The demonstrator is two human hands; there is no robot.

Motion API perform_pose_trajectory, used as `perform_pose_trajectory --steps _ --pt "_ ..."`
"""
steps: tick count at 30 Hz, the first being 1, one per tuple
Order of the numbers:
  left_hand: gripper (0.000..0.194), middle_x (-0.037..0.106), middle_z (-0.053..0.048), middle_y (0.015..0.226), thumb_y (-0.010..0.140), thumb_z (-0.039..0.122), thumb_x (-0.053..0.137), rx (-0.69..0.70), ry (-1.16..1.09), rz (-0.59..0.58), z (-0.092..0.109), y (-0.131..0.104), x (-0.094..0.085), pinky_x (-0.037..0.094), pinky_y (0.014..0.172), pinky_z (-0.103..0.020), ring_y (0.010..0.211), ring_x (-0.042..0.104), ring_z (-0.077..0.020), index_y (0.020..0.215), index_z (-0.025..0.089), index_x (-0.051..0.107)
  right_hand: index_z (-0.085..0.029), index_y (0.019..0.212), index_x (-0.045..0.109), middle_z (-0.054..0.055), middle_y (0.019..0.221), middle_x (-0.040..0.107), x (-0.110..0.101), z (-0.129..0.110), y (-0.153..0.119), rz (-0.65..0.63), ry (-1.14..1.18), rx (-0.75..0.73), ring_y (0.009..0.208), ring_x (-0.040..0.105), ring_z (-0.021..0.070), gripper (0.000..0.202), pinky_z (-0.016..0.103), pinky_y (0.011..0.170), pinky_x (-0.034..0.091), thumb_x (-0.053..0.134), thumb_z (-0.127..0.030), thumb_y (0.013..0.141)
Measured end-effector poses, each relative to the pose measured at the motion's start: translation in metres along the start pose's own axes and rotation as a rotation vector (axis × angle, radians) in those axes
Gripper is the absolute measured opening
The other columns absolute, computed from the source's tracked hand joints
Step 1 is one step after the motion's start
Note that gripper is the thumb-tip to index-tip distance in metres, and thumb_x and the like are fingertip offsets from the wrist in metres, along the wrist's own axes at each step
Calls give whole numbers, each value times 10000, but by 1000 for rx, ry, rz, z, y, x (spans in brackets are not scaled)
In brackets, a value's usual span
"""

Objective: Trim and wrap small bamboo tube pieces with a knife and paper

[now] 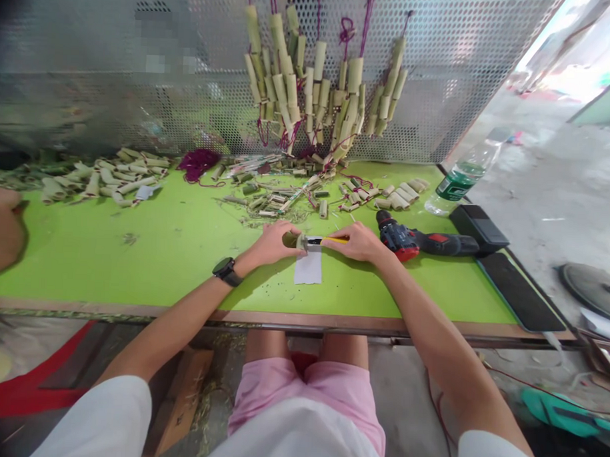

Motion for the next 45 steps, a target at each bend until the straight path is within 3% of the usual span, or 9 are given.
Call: perform_pose_trajectory --steps 5,11,17,29,36,38,42,45 --pt "419 750 -90 1202 838 544 910 -7 -11 -13 0 0 1 449 1085 -553 1214 645 -371 1076 238 752 -173 1089 939 48 626 695 5 -4 -2 -51 40 -21 586 337 146 644 318 575 312 661 -731 928" --pt "428 759 -83 1214 830 535 918 -2 -2 -20 1 0 -1 443 1097 -556 1221 652 -369 1087 240 744 -157 1084 938 40 600 677 1 -5 -2 -10 6 -22 588 328 140 658 313 578 317 654 -729 929" --pt "499 762 -91 1264 856 569 874 14 -10 -66 7 -2 -2 449 1091 -554 1225 657 -375 1229 262 748 -163 1063 940 33 612 670 3 -5 -1 -25 43 -31 602 316 142 662 315 588 320 648 -743 935" --pt "422 776 -95 1224 875 569 839 3 11 -57 3 -3 -2 443 1093 -561 1193 646 -369 1143 256 747 -179 1081 939 8 582 571 7 -6 1 -59 27 -18 603 278 136 646 323 597 306 634 -730 936" --pt "399 779 -91 1234 863 516 885 -33 15 -58 5 -2 -5 436 1103 -574 1207 658 -375 1126 245 753 -190 1093 939 34 605 668 3 -4 6 8 -23 -8 584 375 147 620 322 588 306 643 -712 938" --pt "474 775 -111 1283 850 502 907 -54 -18 -51 2 -3 -6 446 1106 -568 1213 671 -374 1205 234 743 -199 1084 941 42 616 702 0 -3 8 46 -51 -3 576 402 151 590 318 592 323 650 -692 941" --pt "862 762 -143 1343 826 530 934 -114 -96 -51 -6 -5 -4 479 1088 -544 1206 696 -369 1541 225 562 -220 1068 942 63 737 800 -3 -3 8 98 -69 0 571 445 152 552 317 604 356 654 -675 949" --pt "922 769 -136 1334 812 538 946 -113 -87 -37 -8 -6 -4 472 1095 -550 1196 702 -367 1570 229 522 -203 1086 939 63 727 793 2 -5 5 38 -17 -33 569 421 146 591 319 590 340 642 -696 955"
Point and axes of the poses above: each hand's wrist, its own y-axis towards the middle knuckle, its own x-axis out of the palm, z = x × y, the point moved 9 cm from there along y, towards the middle knuckle
